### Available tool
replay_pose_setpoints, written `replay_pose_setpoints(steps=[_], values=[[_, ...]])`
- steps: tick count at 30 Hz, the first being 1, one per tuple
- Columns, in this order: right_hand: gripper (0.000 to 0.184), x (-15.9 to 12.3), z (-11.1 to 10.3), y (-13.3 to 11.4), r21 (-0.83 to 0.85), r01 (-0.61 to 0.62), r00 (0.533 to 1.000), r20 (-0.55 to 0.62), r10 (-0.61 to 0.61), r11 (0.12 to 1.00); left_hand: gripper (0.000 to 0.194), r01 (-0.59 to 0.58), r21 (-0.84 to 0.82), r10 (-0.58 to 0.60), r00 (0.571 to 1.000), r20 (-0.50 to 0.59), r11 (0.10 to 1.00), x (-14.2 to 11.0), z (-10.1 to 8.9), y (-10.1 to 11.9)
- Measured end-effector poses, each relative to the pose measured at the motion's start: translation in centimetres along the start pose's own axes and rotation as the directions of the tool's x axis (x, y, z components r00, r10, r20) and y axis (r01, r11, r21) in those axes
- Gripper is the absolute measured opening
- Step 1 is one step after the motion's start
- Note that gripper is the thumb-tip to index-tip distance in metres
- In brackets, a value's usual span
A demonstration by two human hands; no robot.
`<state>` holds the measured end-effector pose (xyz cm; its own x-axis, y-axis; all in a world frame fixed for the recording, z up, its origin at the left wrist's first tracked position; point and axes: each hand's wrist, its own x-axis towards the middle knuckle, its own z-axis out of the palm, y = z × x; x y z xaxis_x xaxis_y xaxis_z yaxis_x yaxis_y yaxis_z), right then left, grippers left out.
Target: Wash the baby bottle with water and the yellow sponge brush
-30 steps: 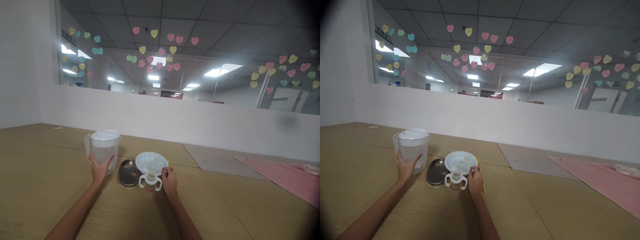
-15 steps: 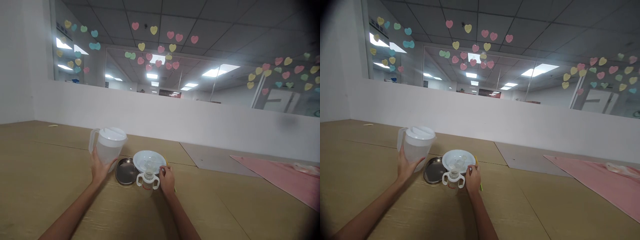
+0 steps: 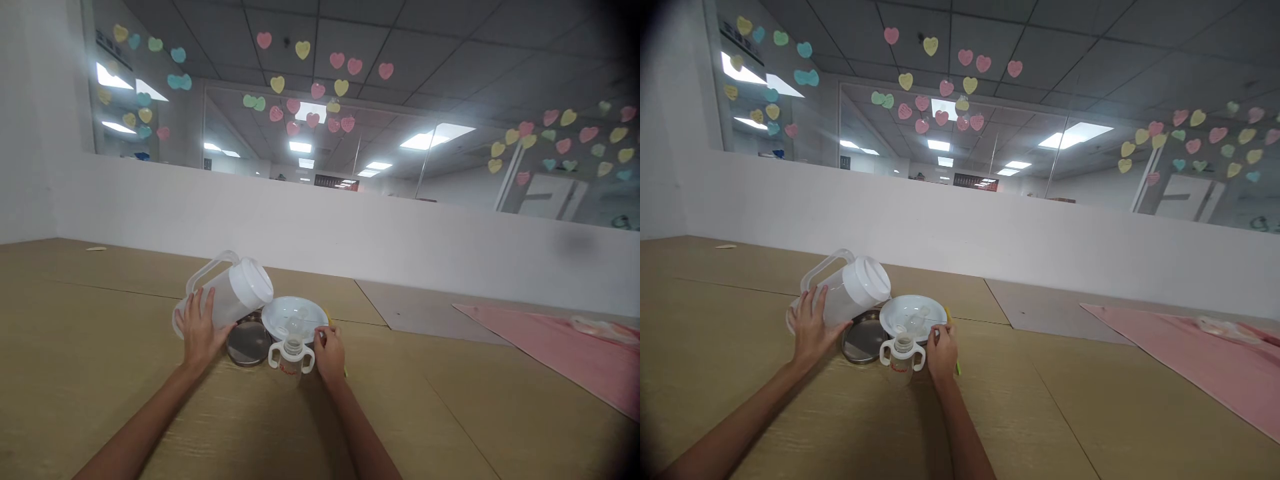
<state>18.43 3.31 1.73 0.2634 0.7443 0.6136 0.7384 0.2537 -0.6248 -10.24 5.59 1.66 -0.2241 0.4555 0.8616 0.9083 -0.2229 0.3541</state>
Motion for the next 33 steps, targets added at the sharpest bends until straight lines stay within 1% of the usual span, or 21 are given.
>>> replay_pose_setpoints(steps=[3,5,7,9,11,13,15,18,20,23,24,26,28,29,31,33], values=[[0.025,0.0,-0.1,0.0,0.0,-0.009,1.0,0.012,0.009,1.0,0.092,0.051,-0.055,-0.053,0.998,-0.042,0.997,0.1,0.2,-0.1],[0.025,0.0,-0.1,0.0,-0.011,-0.023,1.0,0.019,0.023,1.0,0.1,0.075,-0.135,-0.086,0.993,-0.077,0.988,0.3,0.1,0.1],[0.025,0.0,-0.1,-0.1,-0.021,-0.036,0.999,0.025,0.037,0.999,0.106,0.076,-0.229,-0.104,0.989,-0.109,0.97,0.3,-0.1,0.4],[0.025,0.0,-0.1,-0.2,-0.032,-0.046,0.999,0.029,0.046,0.998,0.108,0.055,-0.293,-0.095,0.987,-0.127,0.955,0.4,-0.5,0.8],[0.025,0.0,-0.1,-0.3,-0.041,-0.044,0.999,0.027,0.045,0.998,0.109,-0.003,-0.31,-0.045,0.988,-0.145,0.951,0.3,-0.7,0.9],[0.025,-0.1,-0.1,-0.2,-0.044,-0.037,0.999,0.024,0.038,0.998,0.11,-0.091,-0.296,0.044,0.986,-0.164,0.951,0.1,-0.8,0.9],[0.026,-0.1,-0.1,-0.2,-0.042,-0.029,0.999,0.023,0.03,0.999,0.11,-0.196,-0.263,0.152,0.972,-0.18,0.945,-0.1,-0.6,0.7],[0.026,-0.1,0.0,-0.1,-0.032,-0.017,0.999,0.027,0.018,0.999,0.108,-0.331,-0.218,0.297,0.939,-0.174,0.918,-0.4,-0.2,0.2],[0.026,-0.1,-0.1,-0.1,-0.028,-0.018,0.999,0.032,0.019,0.999,0.108,-0.386,-0.195,0.358,0.919,-0.167,0.902,-0.5,0.0,-0.1],[0.027,-0.1,-0.1,-0.1,-0.026,-0.024,0.999,0.036,0.025,0.999,0.108,-0.415,-0.162,0.389,0.905,-0.171,0.895,-0.5,0.1,-0.3],[0.027,-0.1,-0.1,-0.1,-0.026,-0.026,0.999,0.036,0.027,0.999,0.108,-0.405,-0.158,0.379,0.909,-0.173,0.9,-0.5,0.1,-0.3],[0.026,-0.1,-0.1,-0.1,-0.031,-0.033,0.999,0.038,0.034,0.999,0.108,-0.335,-0.172,0.307,0.936,-0.169,0.926,-0.5,0.1,-0.1],[0.026,0.0,0.0,-0.1,-0.038,-0.041,0.998,0.042,0.043,0.998,0.109,-0.2,-0.213,0.17,0.974,-0.151,0.956,-0.5,0.1,0.0],[0.026,0.0,0.0,-0.1,-0.042,-0.043,0.998,0.043,0.045,0.998,0.109,-0.122,-0.236,0.09,0.986,-0.141,0.964,-0.5,0.1,0.1],[0.027,0.0,0.1,0.0,-0.047,-0.039,0.998,0.041,0.041,0.998,0.109,0.019,-0.28,-0.056,0.991,-0.124,0.96,-0.5,0.2,0.1],[0.027,0.0,0.1,0.1,-0.048,-0.029,0.999,0.037,0.031,0.998,0.107,0.118,-0.311,-0.159,0.981,-0.111,0.943,-0.6,0.3,-0.2]])
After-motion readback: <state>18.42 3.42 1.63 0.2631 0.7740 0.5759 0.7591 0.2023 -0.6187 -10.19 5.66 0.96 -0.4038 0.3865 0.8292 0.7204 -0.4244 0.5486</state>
